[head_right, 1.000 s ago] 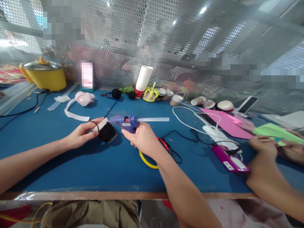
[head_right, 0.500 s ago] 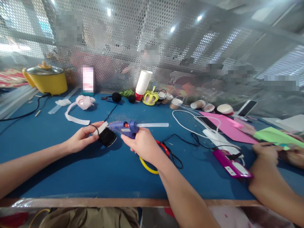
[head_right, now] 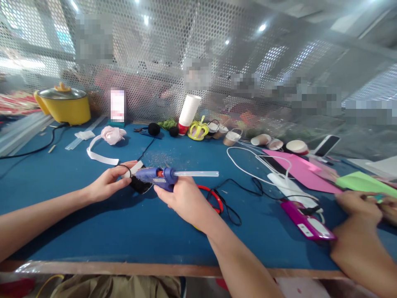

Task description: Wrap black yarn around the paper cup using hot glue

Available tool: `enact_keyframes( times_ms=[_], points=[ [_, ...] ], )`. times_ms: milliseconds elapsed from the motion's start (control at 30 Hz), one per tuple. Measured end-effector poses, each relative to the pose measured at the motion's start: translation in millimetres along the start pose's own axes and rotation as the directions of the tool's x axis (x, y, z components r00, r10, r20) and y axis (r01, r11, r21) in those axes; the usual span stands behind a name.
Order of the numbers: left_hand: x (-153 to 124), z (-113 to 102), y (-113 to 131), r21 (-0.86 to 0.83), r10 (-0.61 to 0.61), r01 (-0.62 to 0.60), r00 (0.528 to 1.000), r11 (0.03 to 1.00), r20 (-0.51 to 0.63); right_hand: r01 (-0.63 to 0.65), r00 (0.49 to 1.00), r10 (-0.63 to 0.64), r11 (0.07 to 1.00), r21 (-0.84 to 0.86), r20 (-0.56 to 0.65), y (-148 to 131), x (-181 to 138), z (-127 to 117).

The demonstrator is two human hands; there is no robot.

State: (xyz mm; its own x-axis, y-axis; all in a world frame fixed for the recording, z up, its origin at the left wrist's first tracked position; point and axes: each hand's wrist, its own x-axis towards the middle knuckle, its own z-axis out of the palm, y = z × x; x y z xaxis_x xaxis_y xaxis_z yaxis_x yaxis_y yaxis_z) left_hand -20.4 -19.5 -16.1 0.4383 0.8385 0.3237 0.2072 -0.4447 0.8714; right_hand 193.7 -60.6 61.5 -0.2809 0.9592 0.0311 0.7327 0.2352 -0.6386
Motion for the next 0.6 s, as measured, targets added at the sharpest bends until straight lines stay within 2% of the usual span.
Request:
enact_keyframes(
  times_ms=[367, 600],
  points=[
    [-1.3, -0.6, -1.3, -0.028, -0.006, 0.006, 1.000, 1.000, 0.006, -0.098, 0.995, 0.099, 0.994, 0.046, -0.024, 7.4, 10.3, -7.6],
    [-1.7, 0.6, -2.5, -0.024, 0.003, -0.002, 1.000, 1.000, 0.011, -0.093, 0.995, 0.096, 0.994, 0.063, -0.038, 11.5, 13.9, -4.4]
  ],
)
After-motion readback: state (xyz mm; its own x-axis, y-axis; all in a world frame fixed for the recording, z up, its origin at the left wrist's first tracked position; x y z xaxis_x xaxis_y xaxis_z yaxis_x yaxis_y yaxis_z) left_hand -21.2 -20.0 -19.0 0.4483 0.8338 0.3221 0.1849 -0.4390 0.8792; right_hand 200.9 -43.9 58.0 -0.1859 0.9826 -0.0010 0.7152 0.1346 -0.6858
